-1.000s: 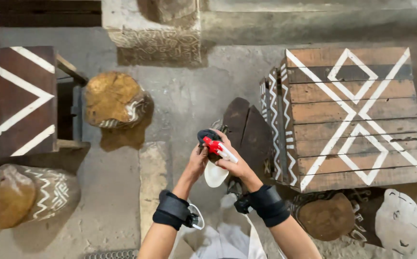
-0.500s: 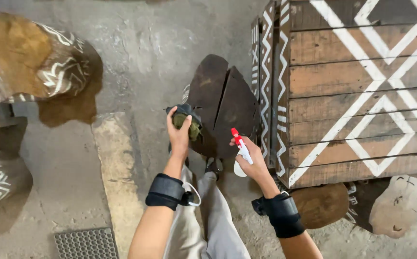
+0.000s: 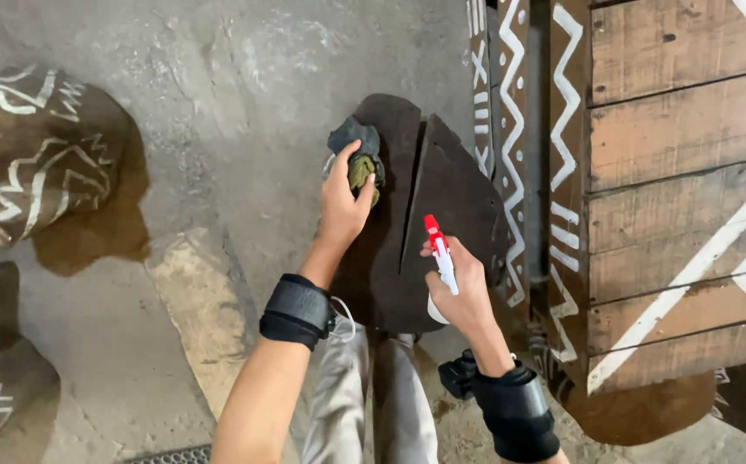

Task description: The person sprays a liquid from a white bottle with a red nozzle onto several wooden stools and a wooden table, then wipes each surface with a dark cloth. The person moves between multiple stools and a table, repeating the spray-and-wipe sequence on each item.

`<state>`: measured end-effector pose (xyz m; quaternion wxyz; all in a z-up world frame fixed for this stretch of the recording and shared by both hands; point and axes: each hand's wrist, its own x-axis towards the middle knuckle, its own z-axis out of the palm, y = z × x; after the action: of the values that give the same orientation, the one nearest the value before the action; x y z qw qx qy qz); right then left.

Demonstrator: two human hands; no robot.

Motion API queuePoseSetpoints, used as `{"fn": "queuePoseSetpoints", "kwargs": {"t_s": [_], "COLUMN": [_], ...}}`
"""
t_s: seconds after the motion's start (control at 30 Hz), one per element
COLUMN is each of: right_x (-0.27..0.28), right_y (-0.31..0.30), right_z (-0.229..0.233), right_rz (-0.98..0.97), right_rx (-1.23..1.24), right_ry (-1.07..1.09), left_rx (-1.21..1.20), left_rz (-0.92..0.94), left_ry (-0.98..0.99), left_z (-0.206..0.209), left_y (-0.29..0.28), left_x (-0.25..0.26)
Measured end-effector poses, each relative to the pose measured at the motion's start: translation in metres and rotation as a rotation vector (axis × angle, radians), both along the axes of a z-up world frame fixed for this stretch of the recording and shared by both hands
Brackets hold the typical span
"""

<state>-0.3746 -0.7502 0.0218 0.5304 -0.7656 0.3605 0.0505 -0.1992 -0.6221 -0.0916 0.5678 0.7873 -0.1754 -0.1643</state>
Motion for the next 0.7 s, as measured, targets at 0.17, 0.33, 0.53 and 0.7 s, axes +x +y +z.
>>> {"fn": "queuePoseSetpoints", "kwargs": {"t_s": [0.17,0.33,0.53,0.7], "right_x": [0.002,-0.001,0.007,0.019], "right_y": [-0.009,-0.018,-0.015,-0.018], "right_z": [-0.009,-0.011,-0.005,-0.004], "right_rz": [-0.014,-0.101,-0.131,-0.199], "right_rx": [-0.017,0.029,0.0,0.057], "right_ry": [-0.02,0.065,-0.051,0.094], "left_rx": [0.167,0.477,0.549,0.519], "left_rz": [-0.288,-0.563,-0.671,-0.734], "left_ry": [-0.17,-0.394,-0.577,-0.634], "left_z": [-0.037,-0.042,-0.055,-0.045], "left_y": [-0.032,-0.07,-0.068,-0.053], "left_x": [0.037,0.054,0.048,0.059]}}
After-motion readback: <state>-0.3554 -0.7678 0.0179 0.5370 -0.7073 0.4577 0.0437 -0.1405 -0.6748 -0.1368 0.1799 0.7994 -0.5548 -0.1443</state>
